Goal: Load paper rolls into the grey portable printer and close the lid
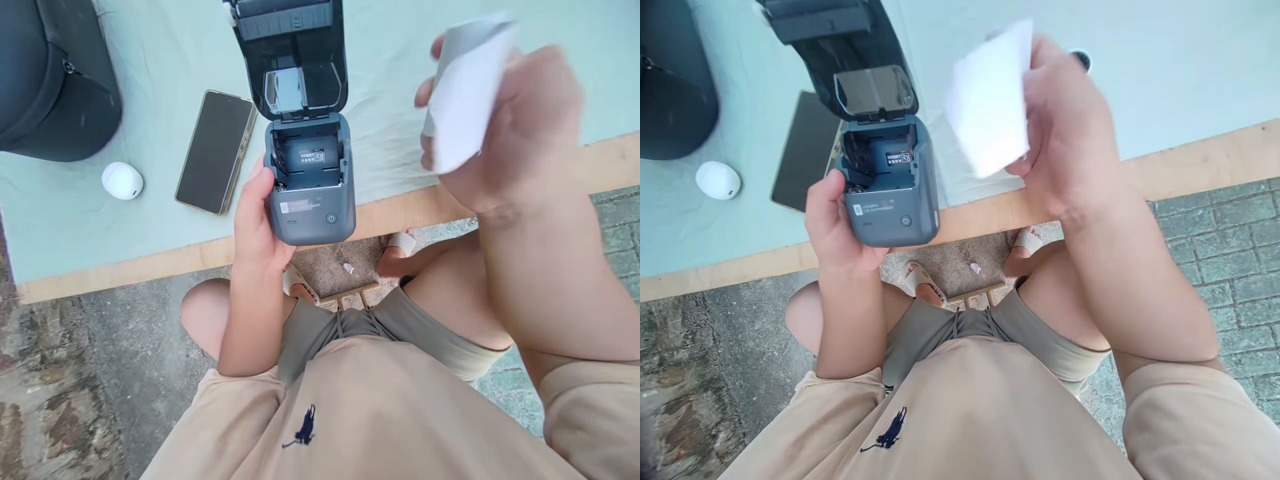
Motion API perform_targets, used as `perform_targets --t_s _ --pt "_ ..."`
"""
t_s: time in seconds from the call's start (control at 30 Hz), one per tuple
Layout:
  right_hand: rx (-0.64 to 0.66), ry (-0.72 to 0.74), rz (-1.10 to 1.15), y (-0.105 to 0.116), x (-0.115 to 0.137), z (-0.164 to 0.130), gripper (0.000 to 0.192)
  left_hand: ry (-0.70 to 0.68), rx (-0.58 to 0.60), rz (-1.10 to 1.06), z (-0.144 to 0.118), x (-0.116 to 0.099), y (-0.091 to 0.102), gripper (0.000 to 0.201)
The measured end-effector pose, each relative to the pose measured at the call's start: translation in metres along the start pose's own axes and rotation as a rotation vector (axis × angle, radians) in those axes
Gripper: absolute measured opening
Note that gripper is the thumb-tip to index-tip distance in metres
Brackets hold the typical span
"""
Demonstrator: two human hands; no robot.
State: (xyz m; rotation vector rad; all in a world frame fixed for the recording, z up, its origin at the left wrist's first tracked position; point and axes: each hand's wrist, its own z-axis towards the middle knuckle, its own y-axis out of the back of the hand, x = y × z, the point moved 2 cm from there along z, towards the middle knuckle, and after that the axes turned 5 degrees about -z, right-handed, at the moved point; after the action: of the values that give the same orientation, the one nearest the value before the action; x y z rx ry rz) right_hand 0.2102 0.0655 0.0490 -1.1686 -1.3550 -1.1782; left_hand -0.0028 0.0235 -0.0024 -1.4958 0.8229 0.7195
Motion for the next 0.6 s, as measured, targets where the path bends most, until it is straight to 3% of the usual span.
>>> perform_targets --t_s 0.07,0.13,0.33,0.47,0.6 --pt "-0.015 -0.052 -0.059 0.004 -0.013 0.002 0.035 0.015 0.01 0.012 0.002 0.0 0.0 0.031" --pt "-0.003 -0.005 -0.124 0.008 -0.018 -0.001 0.048 0.028 0.022 0.036 0.003 0.0 0.0 0.032" --pt "0.042 0.409 -0.778 0.014 -0.011 -0.009 0.036 0.039 0.013 0.059 0.003 -0.001 -0.003 0.034" --pt "0.002 0.333 -0.876 0.012 -0.017 -0.004 0.04 0.054 0.012 0.074 0.002 -0.001 -0.003 0.036" --pt "0.042 0.224 -0.894 0.006 -0.023 -0.002 0.063 0.052 0.031 0.054 0.001 -0.002 -0.003 0.032"
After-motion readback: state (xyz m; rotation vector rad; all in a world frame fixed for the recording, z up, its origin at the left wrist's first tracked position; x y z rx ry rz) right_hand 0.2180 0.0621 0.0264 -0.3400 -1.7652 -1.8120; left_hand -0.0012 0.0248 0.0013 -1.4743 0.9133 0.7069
